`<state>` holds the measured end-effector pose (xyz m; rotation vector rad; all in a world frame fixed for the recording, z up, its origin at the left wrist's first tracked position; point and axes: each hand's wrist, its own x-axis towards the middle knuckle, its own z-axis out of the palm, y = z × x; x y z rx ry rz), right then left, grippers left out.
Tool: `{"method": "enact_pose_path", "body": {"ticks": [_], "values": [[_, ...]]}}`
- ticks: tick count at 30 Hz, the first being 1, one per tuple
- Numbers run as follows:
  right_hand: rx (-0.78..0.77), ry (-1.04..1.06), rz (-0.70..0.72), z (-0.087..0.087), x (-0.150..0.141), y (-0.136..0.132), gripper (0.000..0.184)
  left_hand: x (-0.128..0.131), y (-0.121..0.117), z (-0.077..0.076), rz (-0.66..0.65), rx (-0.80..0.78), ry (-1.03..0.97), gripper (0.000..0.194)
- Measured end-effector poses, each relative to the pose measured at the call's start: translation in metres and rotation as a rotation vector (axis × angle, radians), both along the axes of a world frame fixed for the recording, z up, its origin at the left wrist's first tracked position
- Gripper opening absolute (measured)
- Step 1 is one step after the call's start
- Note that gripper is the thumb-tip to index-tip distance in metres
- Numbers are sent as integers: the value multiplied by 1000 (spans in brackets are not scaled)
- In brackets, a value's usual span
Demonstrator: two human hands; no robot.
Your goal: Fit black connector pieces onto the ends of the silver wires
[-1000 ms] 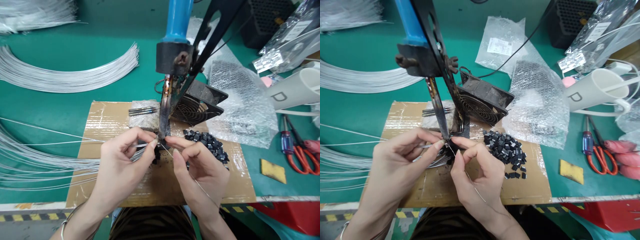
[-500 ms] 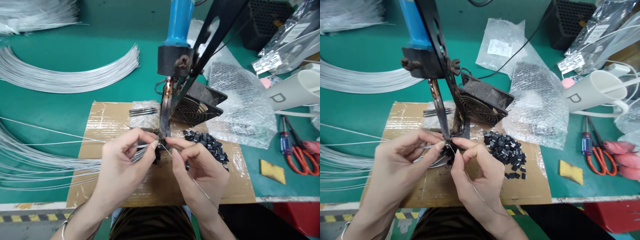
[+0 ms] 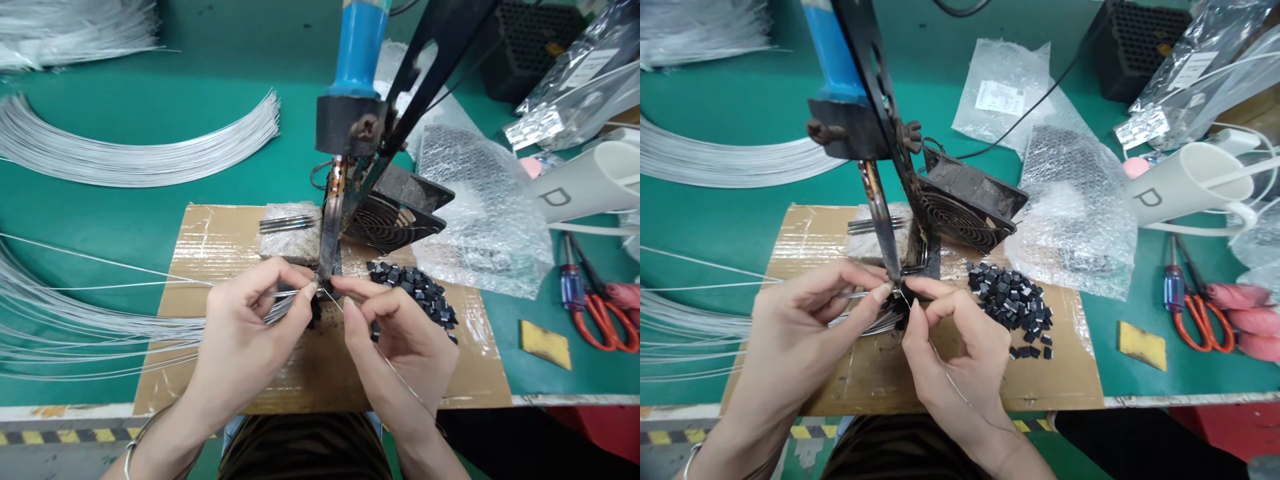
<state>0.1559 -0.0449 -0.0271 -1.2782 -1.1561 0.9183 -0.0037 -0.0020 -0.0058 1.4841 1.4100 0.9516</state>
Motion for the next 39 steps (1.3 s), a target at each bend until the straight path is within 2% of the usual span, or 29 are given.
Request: {"method": "enact_pose_path", "body": {"ticks": [19,39], "values": [[-3,-62,-9,7,-1,2,24,2,1,1,9,1,4,9],[151,-210,-46,1,-5,2,23,2,0,1,6,-1,26,11]]}}
